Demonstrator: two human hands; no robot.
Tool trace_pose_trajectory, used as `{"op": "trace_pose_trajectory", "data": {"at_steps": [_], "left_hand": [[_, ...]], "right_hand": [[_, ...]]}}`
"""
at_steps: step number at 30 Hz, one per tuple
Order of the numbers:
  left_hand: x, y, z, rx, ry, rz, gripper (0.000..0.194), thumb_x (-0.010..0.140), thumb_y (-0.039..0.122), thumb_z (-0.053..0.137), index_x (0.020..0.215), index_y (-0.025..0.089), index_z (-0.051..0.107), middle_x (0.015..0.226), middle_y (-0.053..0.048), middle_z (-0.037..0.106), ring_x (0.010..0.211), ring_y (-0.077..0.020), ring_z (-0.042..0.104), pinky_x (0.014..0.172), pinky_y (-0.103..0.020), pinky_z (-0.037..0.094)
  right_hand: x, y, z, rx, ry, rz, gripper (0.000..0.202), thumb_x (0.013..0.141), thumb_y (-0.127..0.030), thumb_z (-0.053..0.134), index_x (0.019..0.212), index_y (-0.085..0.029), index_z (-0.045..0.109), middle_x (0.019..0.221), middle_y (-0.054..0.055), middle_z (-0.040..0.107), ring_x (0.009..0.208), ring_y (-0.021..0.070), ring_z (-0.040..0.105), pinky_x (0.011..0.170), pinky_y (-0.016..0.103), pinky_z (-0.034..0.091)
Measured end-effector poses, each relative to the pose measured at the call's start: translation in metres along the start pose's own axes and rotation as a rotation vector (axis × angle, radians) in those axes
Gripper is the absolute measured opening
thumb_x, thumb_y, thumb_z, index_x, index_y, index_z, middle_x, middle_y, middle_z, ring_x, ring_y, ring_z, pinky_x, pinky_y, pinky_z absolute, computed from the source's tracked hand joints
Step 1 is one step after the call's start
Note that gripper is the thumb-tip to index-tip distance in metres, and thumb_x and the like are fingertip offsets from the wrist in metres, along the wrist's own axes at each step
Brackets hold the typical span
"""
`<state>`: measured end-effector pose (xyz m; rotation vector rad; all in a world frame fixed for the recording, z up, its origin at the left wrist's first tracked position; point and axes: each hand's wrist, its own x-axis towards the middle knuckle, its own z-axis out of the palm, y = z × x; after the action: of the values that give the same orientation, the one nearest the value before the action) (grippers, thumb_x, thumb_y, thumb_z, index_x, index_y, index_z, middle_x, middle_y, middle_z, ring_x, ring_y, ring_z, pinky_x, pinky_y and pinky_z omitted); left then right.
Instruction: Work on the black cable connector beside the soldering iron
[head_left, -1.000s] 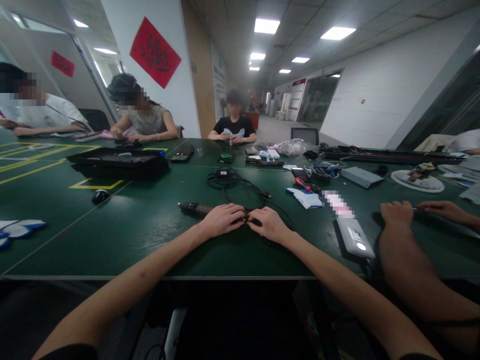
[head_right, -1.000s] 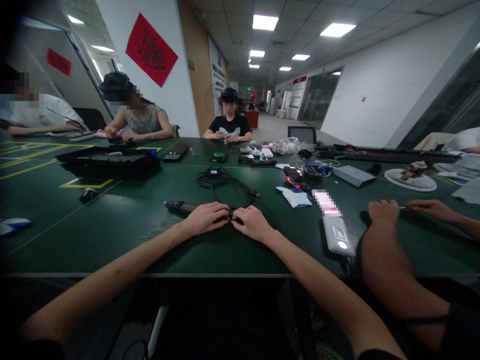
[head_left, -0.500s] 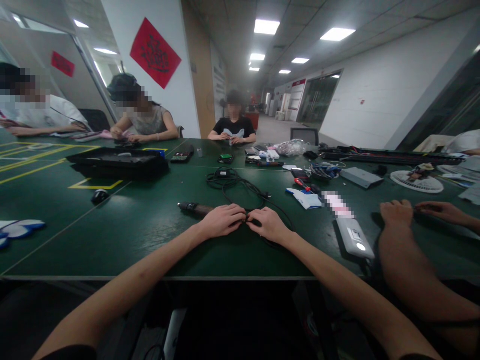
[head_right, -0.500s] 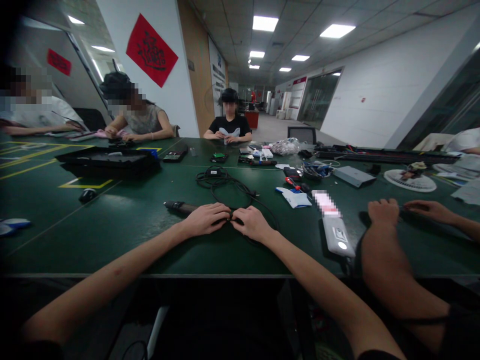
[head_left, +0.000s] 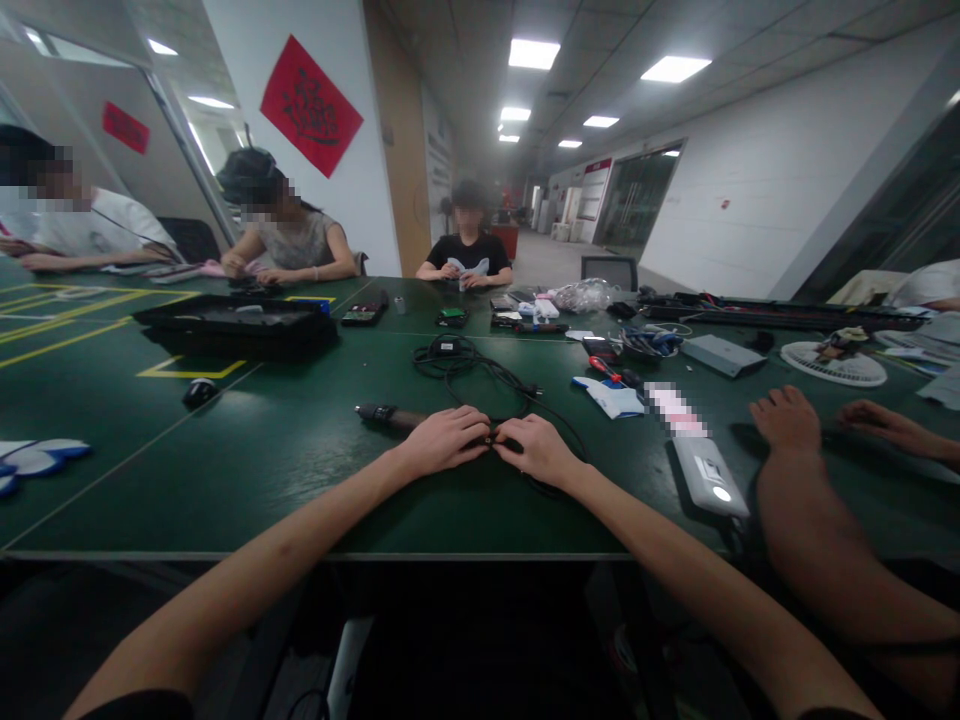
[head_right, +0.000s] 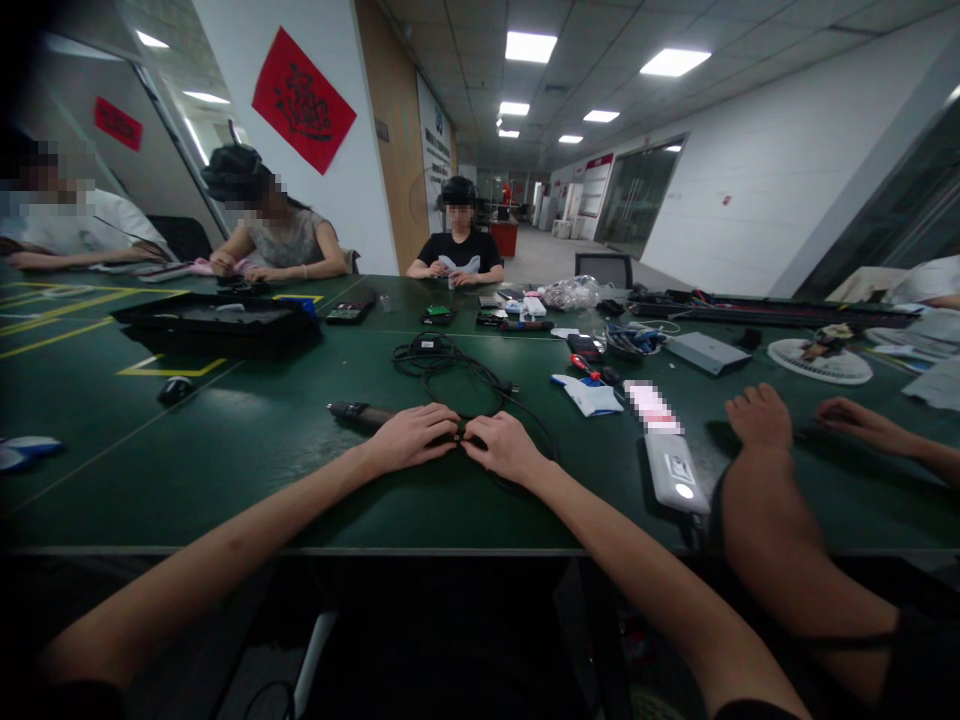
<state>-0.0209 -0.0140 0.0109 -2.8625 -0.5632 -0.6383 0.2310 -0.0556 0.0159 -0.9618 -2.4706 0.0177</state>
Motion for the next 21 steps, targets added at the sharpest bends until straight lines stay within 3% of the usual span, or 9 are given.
{"op": "trace_pose_trajectory", "data": {"at_steps": [14, 21], "left_hand": [[0.0005, 0.0012, -0.0011, -0.006, -0.025, 0.013, 0.022, 0.103, 0.033, 0.052, 0.12, 0.023, 0.062, 0.129, -0.008, 0.062, 0.123, -0.0225, 0.058, 0.103, -0.037, 0.051], [-0.0002, -0.0002, 0.0009, -0.003, -0.023, 0.009, 0.025, 0.102, 0.038, 0.054, 0.12, 0.023, 0.061, 0.131, -0.009, 0.062, 0.124, -0.0238, 0.057, 0.104, -0.038, 0.051]], "right_hand": [[-0.0004, 0.002, 0.001, 0.0, -0.008, -0.009, 0.005, 0.097, -0.021, 0.066, 0.102, -0.021, 0.066, 0.105, 0.005, 0.074, 0.096, 0.02, 0.068, 0.088, 0.033, 0.043], [-0.0003, 0.0007, -0.0002, 0.003, -0.006, -0.007, 0.005, 0.096, -0.021, 0.066, 0.102, -0.021, 0.066, 0.106, 0.005, 0.074, 0.097, 0.0204, 0.068, 0.089, 0.033, 0.044]]}}
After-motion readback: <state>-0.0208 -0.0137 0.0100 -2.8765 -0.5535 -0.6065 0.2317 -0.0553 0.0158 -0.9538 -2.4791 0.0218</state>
